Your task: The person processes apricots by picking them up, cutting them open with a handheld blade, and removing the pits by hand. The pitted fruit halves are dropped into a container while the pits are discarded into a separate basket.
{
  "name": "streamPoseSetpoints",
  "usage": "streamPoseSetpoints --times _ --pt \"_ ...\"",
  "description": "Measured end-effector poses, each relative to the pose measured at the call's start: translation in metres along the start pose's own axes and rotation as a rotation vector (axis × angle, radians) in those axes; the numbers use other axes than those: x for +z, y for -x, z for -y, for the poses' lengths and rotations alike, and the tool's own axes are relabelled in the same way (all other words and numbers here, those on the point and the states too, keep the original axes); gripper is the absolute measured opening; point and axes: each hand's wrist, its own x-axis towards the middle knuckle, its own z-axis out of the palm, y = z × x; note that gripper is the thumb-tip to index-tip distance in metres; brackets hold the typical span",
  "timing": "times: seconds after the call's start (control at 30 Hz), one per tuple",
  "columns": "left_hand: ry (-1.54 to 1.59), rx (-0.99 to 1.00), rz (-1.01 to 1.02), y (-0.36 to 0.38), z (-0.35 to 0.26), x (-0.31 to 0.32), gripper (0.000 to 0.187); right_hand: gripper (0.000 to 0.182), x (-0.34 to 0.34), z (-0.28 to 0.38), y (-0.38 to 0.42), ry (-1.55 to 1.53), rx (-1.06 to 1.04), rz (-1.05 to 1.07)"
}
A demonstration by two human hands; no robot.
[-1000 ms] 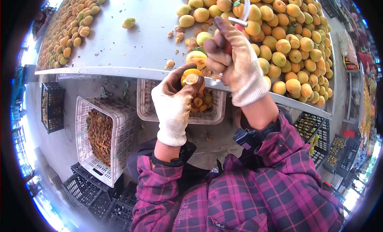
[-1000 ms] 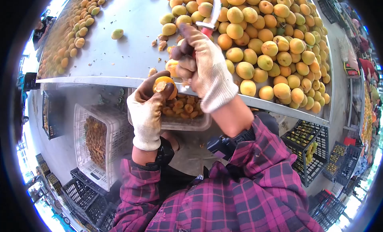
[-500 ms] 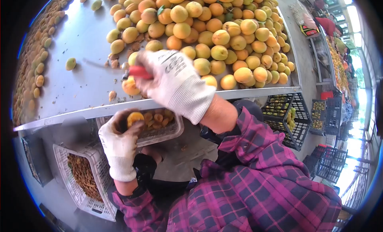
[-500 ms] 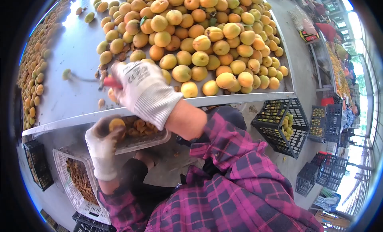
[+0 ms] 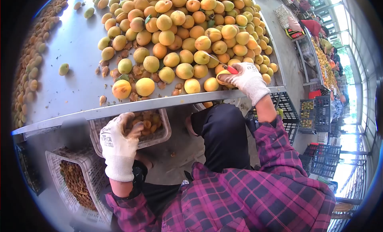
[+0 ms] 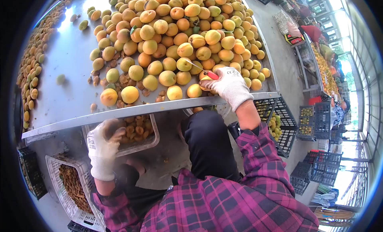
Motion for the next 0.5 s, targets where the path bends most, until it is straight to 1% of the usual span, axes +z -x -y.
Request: streamPoseSetpoints --times 0.03,0.1,0.13,0.17,0.2,0.23,0.27,0.3,0.33,0.37,0.4,0.43,0.5 --pt "-0.003 -0.001 -0.003 -0.001 -0.004 -0.001 0.031 0.062 -0.002 0.003 0.001 0.01 -0.002 0.025" --pt "0.128 -0.074 0.027 -0.003 -0.016 -0.005 0.028 0.061 -0.009 0.01 0.007 0.019 -0.013 0.045" --pt "0.196 -0.065 0.005 -0.002 -0.018 -0.004 0.027 0.06 -0.015 0.014 0.011 0.097 -0.086 -0.01" --pt "0.195 -0.069 -0.018 -0.003 -0.021 -0.002 0.027 0.06 -0.022 0.022 0.013 0.176 -0.166 -0.067" --pt "0.424 -0.122 -0.017 -0.004 -0.025 0.0 0.028 0.057 -0.033 0.036 0.02 0.032 -0.144 -0.033" --pt "0.653 -0.17 -0.014 -0.006 -0.027 0.0 0.029 0.056 -0.036 0.043 0.029 -0.241 -0.187 -0.043" --pt "0.883 -0.23 0.094 -0.006 -0.029 -0.004 0.043 0.058 -0.044 0.06 0.037 -0.37 -0.281 0.006" --pt "1.16 -0.127 0.13 -0.007 -0.028 -0.004 0.058 0.059 -0.049 0.079 0.046 -0.501 -0.376 0.063" --pt "1.216 -0.21 0.173 -0.013 -0.035 -0.004 0.067 0.055 -0.045 0.094 0.05 -0.545 -0.517 0.067" --pt "1.361 -0.085 0.168 -0.013 -0.037 -0.002 0.067 0.05 -0.04 0.111 0.054 -0.594 -0.661 0.073" --pt "1.361 -0.054 0.165 -0.016 -0.039 0.0 0.067 0.054 -0.041 0.132 0.06 -0.358 -0.84 -0.029" --pt "1.503 -0.125 0.192 -0.016 -0.041 -0.001 0.06 0.056 -0.031 0.147 0.06 -0.406 -0.903 0.054" --pt "1.606 -0.277 0.121 -0.017 -0.037 -0.007 0.052 0.057 -0.023 0.18 0.064 -0.478 -0.93 0.157"
